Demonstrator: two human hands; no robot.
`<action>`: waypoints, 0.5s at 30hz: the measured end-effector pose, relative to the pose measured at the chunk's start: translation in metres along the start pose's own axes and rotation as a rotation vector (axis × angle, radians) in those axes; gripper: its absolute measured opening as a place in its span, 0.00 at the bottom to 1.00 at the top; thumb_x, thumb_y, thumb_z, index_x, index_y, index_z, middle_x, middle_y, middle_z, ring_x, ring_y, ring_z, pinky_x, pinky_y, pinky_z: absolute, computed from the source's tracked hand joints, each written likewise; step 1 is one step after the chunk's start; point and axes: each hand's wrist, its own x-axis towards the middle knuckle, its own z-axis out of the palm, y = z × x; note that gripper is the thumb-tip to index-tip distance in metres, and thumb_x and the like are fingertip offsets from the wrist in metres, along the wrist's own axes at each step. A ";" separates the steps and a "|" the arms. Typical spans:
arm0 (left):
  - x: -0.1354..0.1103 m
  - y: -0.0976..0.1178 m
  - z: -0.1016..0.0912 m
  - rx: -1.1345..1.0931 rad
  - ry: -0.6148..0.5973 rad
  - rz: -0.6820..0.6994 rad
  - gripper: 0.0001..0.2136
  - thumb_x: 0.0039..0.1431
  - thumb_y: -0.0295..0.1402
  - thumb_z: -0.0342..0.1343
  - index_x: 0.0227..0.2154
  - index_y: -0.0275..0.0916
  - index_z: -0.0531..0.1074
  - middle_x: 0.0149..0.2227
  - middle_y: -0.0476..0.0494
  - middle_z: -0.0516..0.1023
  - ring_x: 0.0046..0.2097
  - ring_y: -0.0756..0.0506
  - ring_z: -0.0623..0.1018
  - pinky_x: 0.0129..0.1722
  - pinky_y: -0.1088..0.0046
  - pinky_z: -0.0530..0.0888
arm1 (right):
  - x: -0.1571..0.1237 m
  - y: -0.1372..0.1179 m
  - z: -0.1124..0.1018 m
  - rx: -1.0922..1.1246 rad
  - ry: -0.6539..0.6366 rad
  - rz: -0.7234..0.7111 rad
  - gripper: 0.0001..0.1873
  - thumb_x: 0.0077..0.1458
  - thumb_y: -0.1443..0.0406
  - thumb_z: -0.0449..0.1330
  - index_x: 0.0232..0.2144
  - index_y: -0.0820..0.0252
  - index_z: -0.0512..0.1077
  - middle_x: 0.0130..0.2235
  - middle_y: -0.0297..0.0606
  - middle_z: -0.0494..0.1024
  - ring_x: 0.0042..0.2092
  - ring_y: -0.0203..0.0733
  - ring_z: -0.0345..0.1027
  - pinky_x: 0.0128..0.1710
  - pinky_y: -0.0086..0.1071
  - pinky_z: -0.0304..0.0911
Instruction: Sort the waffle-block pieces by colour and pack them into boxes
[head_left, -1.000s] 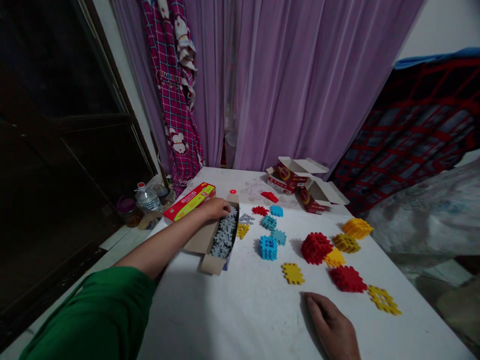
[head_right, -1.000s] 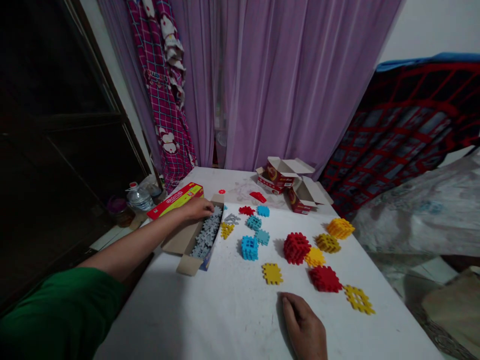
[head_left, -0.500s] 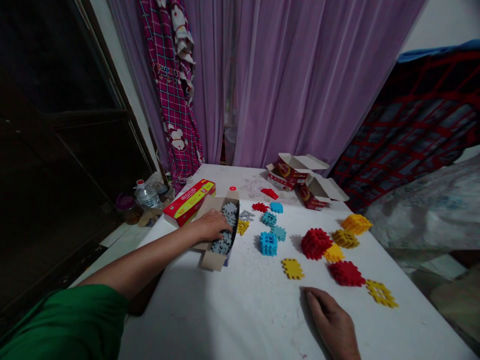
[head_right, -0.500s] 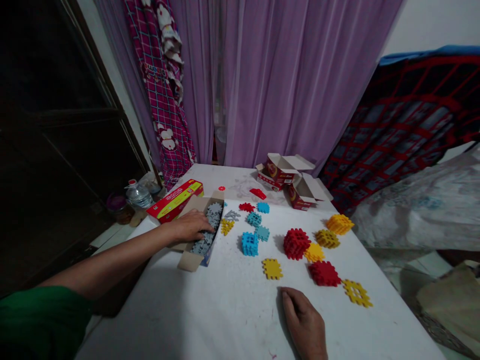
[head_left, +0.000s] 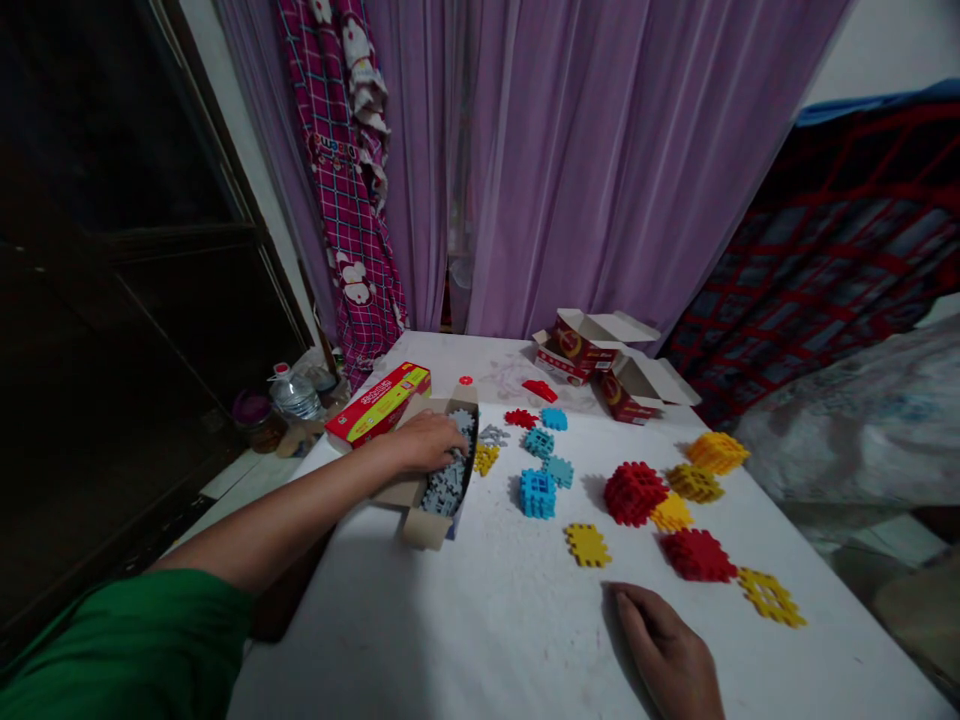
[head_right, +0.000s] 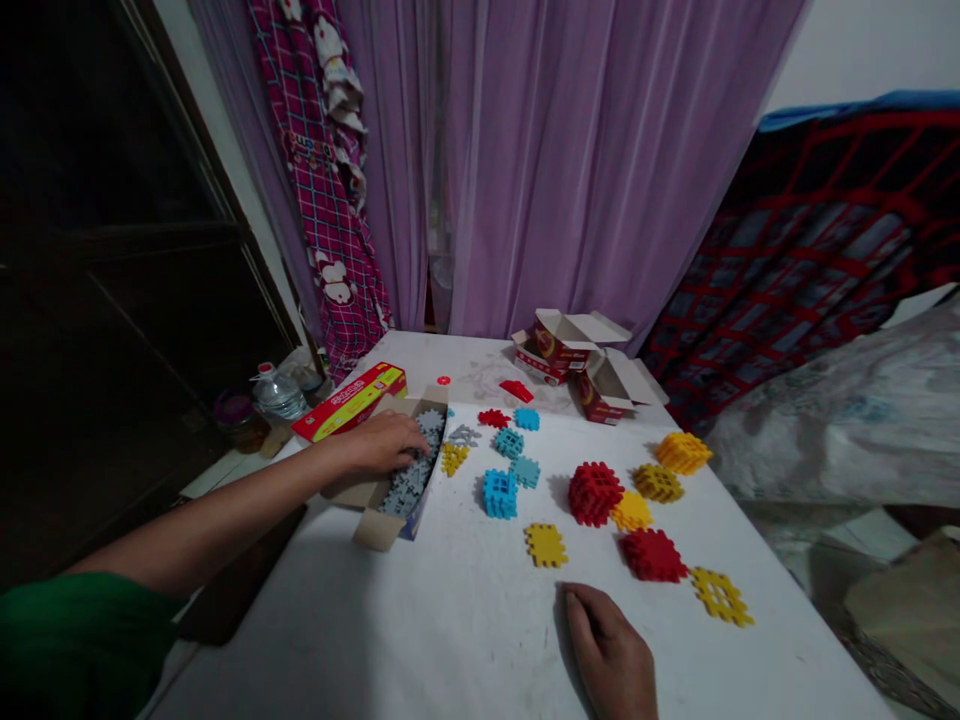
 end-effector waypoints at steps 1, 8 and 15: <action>0.010 0.002 -0.005 0.019 0.017 -0.011 0.12 0.57 0.34 0.56 0.44 0.51 0.76 0.44 0.48 0.79 0.48 0.44 0.75 0.46 0.68 0.66 | 0.000 0.000 0.000 0.004 0.000 -0.004 0.20 0.52 0.49 0.54 0.31 0.54 0.79 0.34 0.37 0.83 0.34 0.44 0.78 0.35 0.30 0.74; 0.112 0.028 0.000 0.144 -0.045 -0.175 0.10 0.55 0.29 0.57 0.39 0.42 0.79 0.45 0.37 0.80 0.53 0.39 0.72 0.56 0.58 0.59 | 0.001 -0.005 -0.001 0.050 -0.002 -0.014 0.19 0.53 0.51 0.54 0.31 0.54 0.79 0.34 0.37 0.83 0.33 0.43 0.78 0.34 0.28 0.74; 0.159 0.021 0.036 0.140 -0.135 -0.247 0.13 0.49 0.25 0.60 0.38 0.41 0.80 0.42 0.34 0.81 0.52 0.36 0.73 0.56 0.54 0.58 | 0.001 -0.008 -0.003 0.069 -0.008 -0.036 0.18 0.55 0.53 0.53 0.31 0.55 0.79 0.35 0.39 0.83 0.35 0.44 0.78 0.36 0.30 0.73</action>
